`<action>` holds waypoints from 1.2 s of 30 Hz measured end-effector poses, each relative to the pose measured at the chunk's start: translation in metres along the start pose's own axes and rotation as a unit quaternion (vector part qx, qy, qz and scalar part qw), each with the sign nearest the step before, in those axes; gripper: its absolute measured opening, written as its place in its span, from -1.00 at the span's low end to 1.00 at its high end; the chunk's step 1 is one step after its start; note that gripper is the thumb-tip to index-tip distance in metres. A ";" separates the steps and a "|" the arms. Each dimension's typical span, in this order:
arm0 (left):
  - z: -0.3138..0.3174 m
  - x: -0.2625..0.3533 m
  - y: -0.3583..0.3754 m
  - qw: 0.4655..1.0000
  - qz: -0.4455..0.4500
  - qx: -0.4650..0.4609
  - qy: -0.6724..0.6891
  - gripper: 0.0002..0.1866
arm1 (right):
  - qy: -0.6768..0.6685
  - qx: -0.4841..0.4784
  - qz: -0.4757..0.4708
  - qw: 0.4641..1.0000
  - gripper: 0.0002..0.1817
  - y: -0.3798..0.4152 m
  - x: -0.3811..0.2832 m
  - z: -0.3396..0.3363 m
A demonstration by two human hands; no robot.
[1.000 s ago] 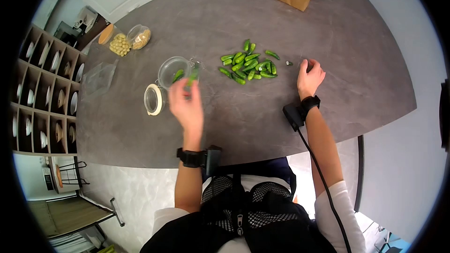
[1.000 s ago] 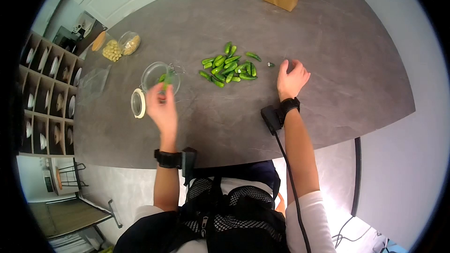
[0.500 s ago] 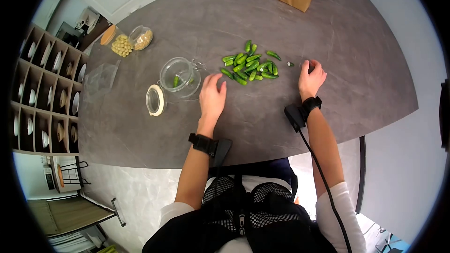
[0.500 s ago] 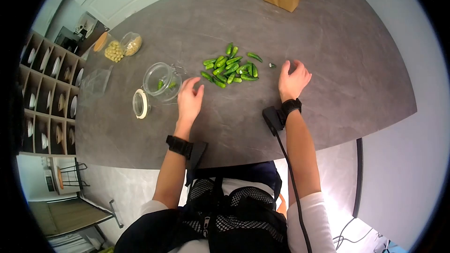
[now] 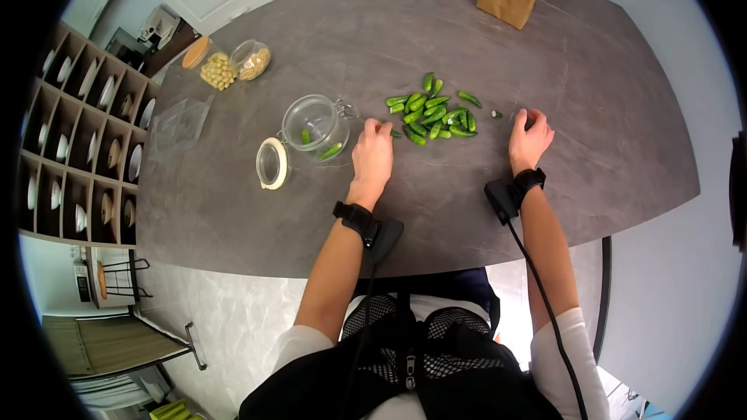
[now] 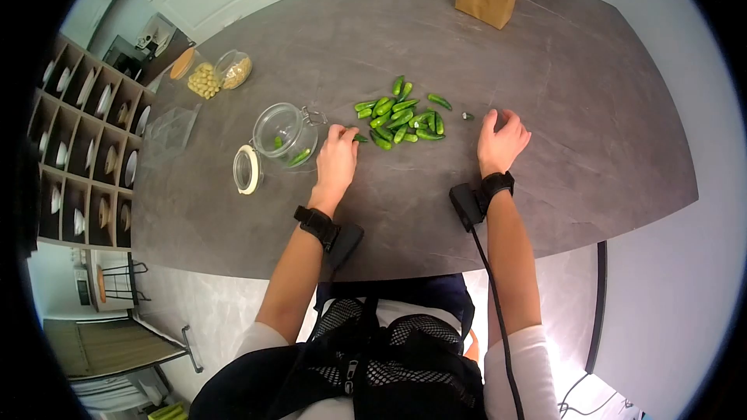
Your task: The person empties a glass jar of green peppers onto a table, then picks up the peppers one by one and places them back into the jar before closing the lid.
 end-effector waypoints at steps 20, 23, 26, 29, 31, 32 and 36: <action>-0.128 -0.073 0.019 0.964 -0.114 0.238 -0.027 -0.81 | -0.014 0.036 -0.040 0.998 -0.60 0.004 -0.010 -0.003; -0.130 -0.076 0.023 0.959 -0.150 0.239 -0.014 -0.80 | -0.087 0.033 -0.044 0.995 -0.64 0.020 -0.027 0.008; -0.133 -0.072 0.033 0.953 -0.143 0.268 -0.003 -0.80 | -0.113 0.023 -0.096 0.989 -0.65 0.040 -0.055 0.022; -0.131 -0.065 0.046 0.952 -0.146 0.267 0.043 -0.81 | -0.140 0.020 -0.148 0.979 -0.67 0.049 -0.078 0.025; -0.119 -0.053 0.054 0.959 -0.132 0.235 0.087 -0.83 | -0.142 0.017 -0.160 0.977 -0.66 0.050 -0.083 0.025; -0.105 -0.044 0.056 0.965 -0.113 0.209 0.108 -0.84 | -0.141 0.014 -0.159 0.977 -0.66 0.050 -0.081 0.026; -0.043 -0.004 0.049 0.988 -0.059 0.046 0.133 -0.81 | -0.139 0.010 -0.170 0.976 -0.65 0.051 -0.082 0.024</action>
Point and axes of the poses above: each hand's wrist, its own y-axis away from the middle knuckle, its own z-axis out of the palm, x = y × z, the point moved 6 cm from there along -y, towards the middle knuckle, and after that the axes turned 1 degree about y, right-handed, at the moved point
